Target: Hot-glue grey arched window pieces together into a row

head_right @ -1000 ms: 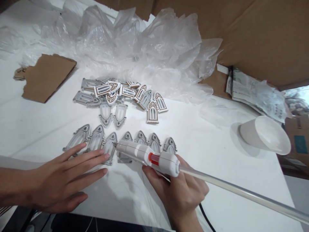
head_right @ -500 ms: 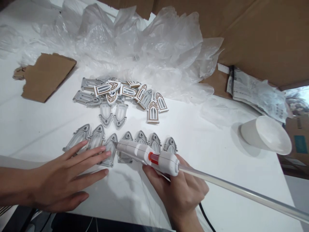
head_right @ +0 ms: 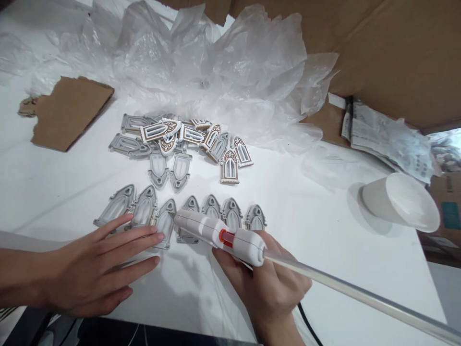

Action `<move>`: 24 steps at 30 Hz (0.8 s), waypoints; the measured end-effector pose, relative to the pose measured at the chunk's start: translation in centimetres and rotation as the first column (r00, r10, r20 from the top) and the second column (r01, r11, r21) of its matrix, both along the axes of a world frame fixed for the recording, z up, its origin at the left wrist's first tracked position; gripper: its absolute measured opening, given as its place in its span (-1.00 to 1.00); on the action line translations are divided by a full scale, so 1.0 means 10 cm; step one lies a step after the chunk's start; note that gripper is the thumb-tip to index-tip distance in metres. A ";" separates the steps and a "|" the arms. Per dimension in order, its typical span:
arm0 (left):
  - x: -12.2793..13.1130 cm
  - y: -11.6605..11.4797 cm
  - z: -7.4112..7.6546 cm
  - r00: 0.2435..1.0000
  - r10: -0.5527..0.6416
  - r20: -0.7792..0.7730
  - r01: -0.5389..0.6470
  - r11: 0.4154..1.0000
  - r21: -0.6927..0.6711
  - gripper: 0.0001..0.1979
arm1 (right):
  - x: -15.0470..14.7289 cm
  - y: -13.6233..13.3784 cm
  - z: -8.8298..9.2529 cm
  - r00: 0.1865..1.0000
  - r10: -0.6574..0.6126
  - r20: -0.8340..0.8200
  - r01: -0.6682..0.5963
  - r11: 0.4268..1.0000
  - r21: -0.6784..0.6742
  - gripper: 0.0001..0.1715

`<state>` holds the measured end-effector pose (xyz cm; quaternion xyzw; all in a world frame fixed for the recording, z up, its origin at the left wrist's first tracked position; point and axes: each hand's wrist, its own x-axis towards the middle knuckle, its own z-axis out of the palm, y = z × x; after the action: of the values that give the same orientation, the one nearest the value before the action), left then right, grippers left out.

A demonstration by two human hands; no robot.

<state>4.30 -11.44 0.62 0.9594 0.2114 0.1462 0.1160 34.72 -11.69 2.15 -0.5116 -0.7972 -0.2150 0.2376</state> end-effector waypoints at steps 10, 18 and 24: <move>-0.03 0.00 -0.02 1.000 -0.013 -0.007 0.013 1.000 0.000 -0.57 | -0.06 0.01 0.06 0.999 0.022 -0.033 -0.025 0.994 -0.106 -0.64; -0.02 0.01 0.02 1.000 -0.020 -0.011 0.021 0.999 0.045 -0.63 | -0.16 0.02 0.14 0.998 -0.064 -0.017 0.060 0.985 -0.162 -0.64; 0.00 0.05 0.07 0.999 -0.035 -0.027 0.037 0.997 0.065 -0.67 | -0.19 0.03 0.15 0.996 -0.088 0.014 0.089 0.987 -0.137 -0.65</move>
<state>4.25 -10.93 1.31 0.9682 0.1906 0.1382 0.0846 32.81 -11.39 3.68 -0.5608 -0.7876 -0.1717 0.1888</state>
